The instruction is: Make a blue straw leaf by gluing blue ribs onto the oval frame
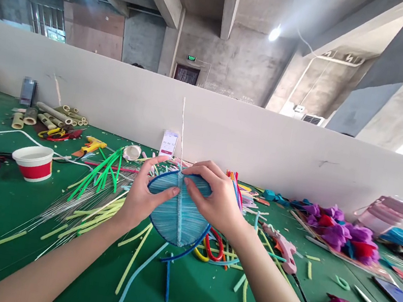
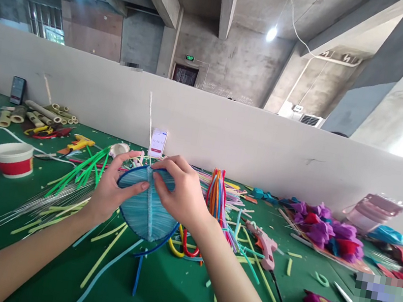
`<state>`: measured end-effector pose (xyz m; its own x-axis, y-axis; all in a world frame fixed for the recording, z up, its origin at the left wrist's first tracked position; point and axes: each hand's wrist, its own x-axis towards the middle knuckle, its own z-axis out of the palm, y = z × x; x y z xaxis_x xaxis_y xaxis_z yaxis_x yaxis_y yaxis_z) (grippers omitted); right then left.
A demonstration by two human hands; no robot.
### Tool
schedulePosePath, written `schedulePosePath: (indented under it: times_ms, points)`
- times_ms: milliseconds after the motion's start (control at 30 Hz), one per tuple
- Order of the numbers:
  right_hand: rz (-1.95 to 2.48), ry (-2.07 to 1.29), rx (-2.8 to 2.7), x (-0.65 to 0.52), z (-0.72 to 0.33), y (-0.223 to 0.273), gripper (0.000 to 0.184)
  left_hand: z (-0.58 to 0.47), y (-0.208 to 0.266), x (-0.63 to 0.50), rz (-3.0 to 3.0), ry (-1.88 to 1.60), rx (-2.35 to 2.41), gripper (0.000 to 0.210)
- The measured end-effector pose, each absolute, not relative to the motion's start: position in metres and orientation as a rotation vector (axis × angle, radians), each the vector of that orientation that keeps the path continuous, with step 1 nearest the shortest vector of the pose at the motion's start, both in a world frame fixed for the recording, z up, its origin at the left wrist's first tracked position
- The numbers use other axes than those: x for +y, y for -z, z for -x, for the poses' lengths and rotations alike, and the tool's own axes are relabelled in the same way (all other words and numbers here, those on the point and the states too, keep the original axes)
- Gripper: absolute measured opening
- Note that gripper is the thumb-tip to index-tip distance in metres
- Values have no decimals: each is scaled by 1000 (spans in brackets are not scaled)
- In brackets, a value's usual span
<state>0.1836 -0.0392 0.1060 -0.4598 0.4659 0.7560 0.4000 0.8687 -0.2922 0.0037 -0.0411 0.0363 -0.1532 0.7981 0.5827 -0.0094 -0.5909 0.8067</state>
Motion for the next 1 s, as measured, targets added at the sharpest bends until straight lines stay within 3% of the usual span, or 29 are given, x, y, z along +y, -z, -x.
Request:
schedulePosePath:
  times_ms: [133,433,700,900,1000]
  points:
    - [717,-430,-1995,-37,-187,-109,21,-2,-38,-44,-1561,-1761,891,72]
    - [788,-762,-2056,-24,-189,-124,23,-3,-39,-45,-1581,-1780,903,73]
    - [802,-718,-2186,-23,-184,-133,10,-3,-36,-43,-1560,-1773,892,74]
    - [717,-1201,-1870,-19,-195,-128,35,0,-40,-43,-1515,-1799,910,73]
    - [726,-1291,-1699,-18,-200,-125,41,0,-40,-42,-1528,-1796,900,72]
